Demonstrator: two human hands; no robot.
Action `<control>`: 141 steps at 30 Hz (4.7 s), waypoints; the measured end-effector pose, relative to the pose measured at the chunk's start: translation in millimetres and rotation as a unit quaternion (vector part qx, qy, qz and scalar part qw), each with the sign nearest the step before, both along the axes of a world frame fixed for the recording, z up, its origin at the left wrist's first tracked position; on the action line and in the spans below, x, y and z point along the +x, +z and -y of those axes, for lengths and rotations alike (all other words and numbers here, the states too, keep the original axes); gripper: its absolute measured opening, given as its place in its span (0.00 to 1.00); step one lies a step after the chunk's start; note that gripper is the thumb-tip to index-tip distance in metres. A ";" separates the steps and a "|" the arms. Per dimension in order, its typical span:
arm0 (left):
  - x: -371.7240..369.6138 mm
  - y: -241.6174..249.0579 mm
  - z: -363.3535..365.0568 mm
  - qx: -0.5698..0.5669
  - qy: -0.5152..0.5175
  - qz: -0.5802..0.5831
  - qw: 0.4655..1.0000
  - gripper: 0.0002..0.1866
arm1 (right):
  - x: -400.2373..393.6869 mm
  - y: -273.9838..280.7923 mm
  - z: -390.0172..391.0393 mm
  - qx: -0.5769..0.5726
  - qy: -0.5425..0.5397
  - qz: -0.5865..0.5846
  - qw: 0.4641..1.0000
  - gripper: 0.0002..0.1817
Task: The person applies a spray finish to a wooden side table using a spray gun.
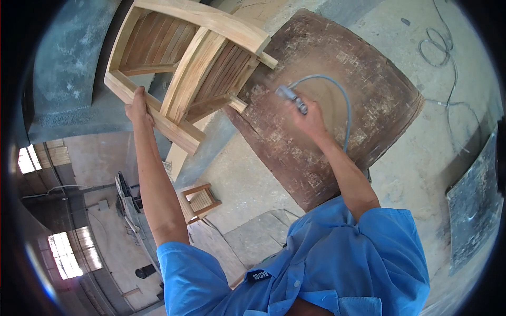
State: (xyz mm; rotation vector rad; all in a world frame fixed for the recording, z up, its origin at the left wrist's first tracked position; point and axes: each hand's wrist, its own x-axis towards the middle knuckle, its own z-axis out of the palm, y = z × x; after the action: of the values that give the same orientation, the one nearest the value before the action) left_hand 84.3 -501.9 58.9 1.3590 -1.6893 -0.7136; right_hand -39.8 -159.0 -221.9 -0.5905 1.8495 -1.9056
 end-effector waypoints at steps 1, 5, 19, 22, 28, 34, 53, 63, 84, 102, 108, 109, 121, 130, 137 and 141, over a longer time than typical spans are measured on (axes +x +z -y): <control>0.2 -0.7 -1.3 -0.002 -0.001 0.004 1.000 0.42 | -5.0 -3.9 -1.1 0.013 -0.041 -0.004 0.999 0.26; -2.6 -3.6 -10.2 -0.025 0.002 -0.020 0.999 0.43 | -7.6 7.5 -5.3 0.001 -0.036 -0.061 0.997 0.26; -0.8 -10.5 -19.2 -0.050 0.044 -0.006 0.998 0.42 | 34.6 0.3 7.0 0.092 0.141 -0.060 0.984 0.26; -2.2 -12.1 -20.2 -0.057 0.031 -0.017 0.998 0.41 | 20.8 13.7 1.9 0.061 0.070 -0.102 0.990 0.26; -2.8 -12.5 -20.9 -0.067 0.040 -0.001 0.997 0.41 | -26.5 28.6 -17.6 0.106 -0.033 -0.083 0.990 0.29; -9.5 -8.6 -42.7 -0.067 0.062 0.024 0.996 0.39 | -34.7 -2.6 -35.8 0.147 -0.069 -0.179 0.970 0.28; 7.7 -45.5 -77.5 0.044 -0.066 -0.174 0.982 0.38 | 41.2 157.9 -127.7 -0.099 0.149 -0.148 0.973 0.25; 29.6 -65.3 -123.6 0.066 -0.089 -0.204 0.973 0.38 | -1.1 257.5 -113.8 -0.178 -0.032 -0.302 0.936 0.30; 44.3 -104.0 -169.9 0.014 -0.105 -0.227 0.968 0.34 | -6.6 255.7 21.6 -0.103 0.066 -0.292 0.949 0.28; 58.5 -121.3 -213.3 0.053 -0.090 -0.210 0.972 0.34 | -26.7 284.3 -105.1 -0.062 0.059 -0.326 0.942 0.26; 57.1 -123.6 -202.4 0.058 -0.094 -0.227 0.968 0.34 | -101.2 300.0 -126.0 0.018 -0.022 -0.383 0.923 0.25; 55.0 -126.7 -200.7 0.047 -0.073 -0.224 0.971 0.35 | -116.3 290.7 -120.0 0.014 -0.016 -0.415 0.910 0.25; 50.7 -127.1 -218.5 0.079 -0.011 -0.212 0.974 0.44 | -207.7 247.6 -31.6 -0.002 0.001 -0.381 0.925 0.27; 53.0 -124.2 -217.7 0.061 -0.044 -0.193 0.978 0.44 | -232.5 179.4 -57.5 0.077 0.046 -0.340 0.936 0.27; 70.3 -140.2 -199.2 0.086 -0.081 -0.197 0.973 0.43 | -229.2 135.4 -92.9 0.149 0.087 -0.340 0.924 0.28; 56.2 -127.6 -208.3 0.081 -0.063 -0.181 0.978 0.43 | -233.5 155.8 -83.2 0.123 0.084 -0.303 0.941 0.26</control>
State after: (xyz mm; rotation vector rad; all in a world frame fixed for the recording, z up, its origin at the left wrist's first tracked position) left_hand 140.6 -293.6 -68.7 1.1519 -1.4557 -1.1216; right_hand -273.3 -75.8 -66.2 -1.3103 2.2614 -1.4412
